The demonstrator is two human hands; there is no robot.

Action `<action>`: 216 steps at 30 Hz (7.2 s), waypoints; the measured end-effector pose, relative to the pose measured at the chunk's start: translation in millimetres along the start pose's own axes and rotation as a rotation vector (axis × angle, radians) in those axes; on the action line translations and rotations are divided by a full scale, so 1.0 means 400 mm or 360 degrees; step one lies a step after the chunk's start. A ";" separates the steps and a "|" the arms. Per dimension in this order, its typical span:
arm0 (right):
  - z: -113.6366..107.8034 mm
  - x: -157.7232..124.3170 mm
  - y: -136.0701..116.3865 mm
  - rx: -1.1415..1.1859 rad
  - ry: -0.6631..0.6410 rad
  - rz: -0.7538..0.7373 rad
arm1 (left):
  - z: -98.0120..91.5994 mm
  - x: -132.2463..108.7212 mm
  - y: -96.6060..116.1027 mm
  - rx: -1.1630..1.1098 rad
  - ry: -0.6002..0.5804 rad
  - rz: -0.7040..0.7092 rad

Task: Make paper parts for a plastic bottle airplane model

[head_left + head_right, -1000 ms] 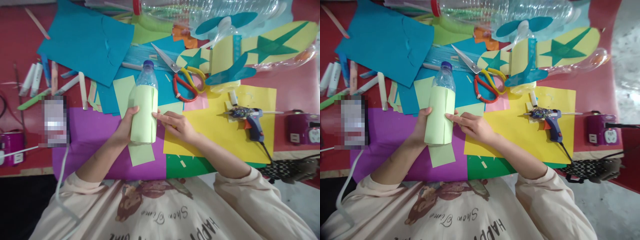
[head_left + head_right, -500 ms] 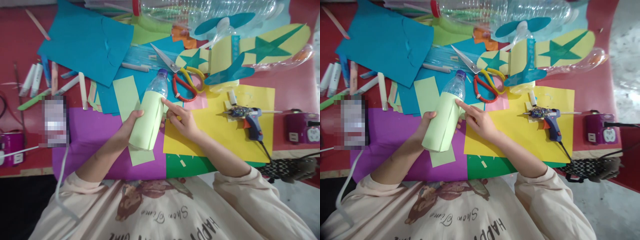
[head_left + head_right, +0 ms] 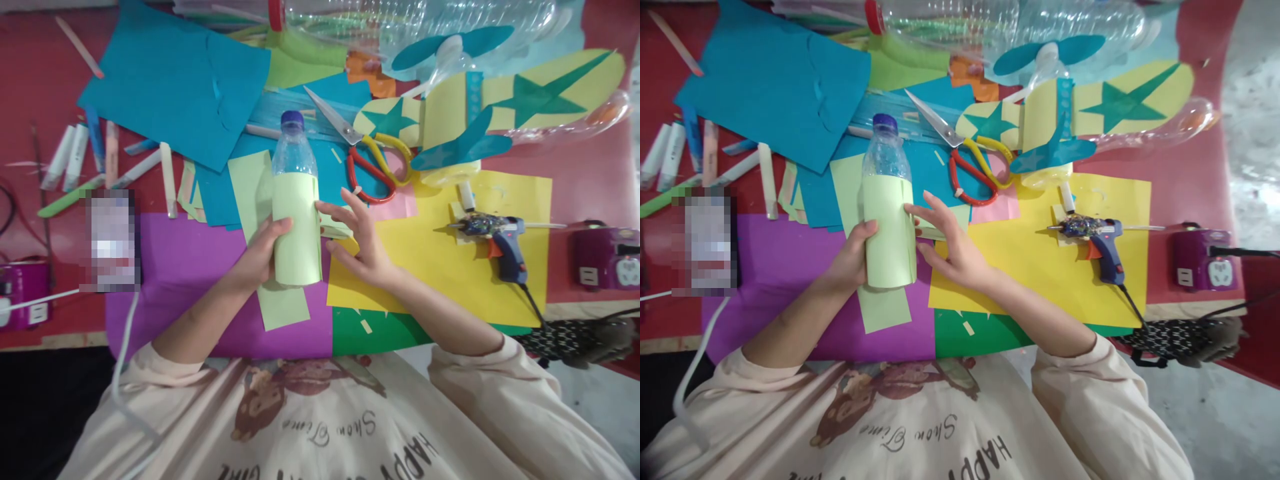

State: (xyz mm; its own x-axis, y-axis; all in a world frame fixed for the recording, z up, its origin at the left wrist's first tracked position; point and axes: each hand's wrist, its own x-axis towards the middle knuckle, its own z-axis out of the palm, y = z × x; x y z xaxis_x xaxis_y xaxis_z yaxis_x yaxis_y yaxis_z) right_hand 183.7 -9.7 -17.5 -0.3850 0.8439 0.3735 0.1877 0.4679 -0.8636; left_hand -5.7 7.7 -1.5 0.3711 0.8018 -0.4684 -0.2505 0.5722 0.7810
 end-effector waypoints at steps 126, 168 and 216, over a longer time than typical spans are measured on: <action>-0.006 -0.002 0.019 -0.0162 0.0034 0.0373 | -0.134 0.054 0.039 0.2116 0.0375 0.0787; 0.008 -0.005 0.005 -0.0556 -0.0089 0.0192 | -0.057 0.044 0.010 0.0258 0.0537 0.0694; -0.024 0.033 -0.016 0.0768 0.0232 0.0970 | -0.031 0.015 -0.014 0.0658 -0.0078 0.0554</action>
State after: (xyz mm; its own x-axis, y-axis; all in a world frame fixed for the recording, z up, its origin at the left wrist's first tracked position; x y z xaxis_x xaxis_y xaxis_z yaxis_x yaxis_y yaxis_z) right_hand 185.9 1.1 -3.9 -0.2119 0.9564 -0.2012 -0.0980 -0.2256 -0.9693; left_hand -13.1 11.6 -13.7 0.3725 0.9173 -0.1408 0.0031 0.1505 0.9886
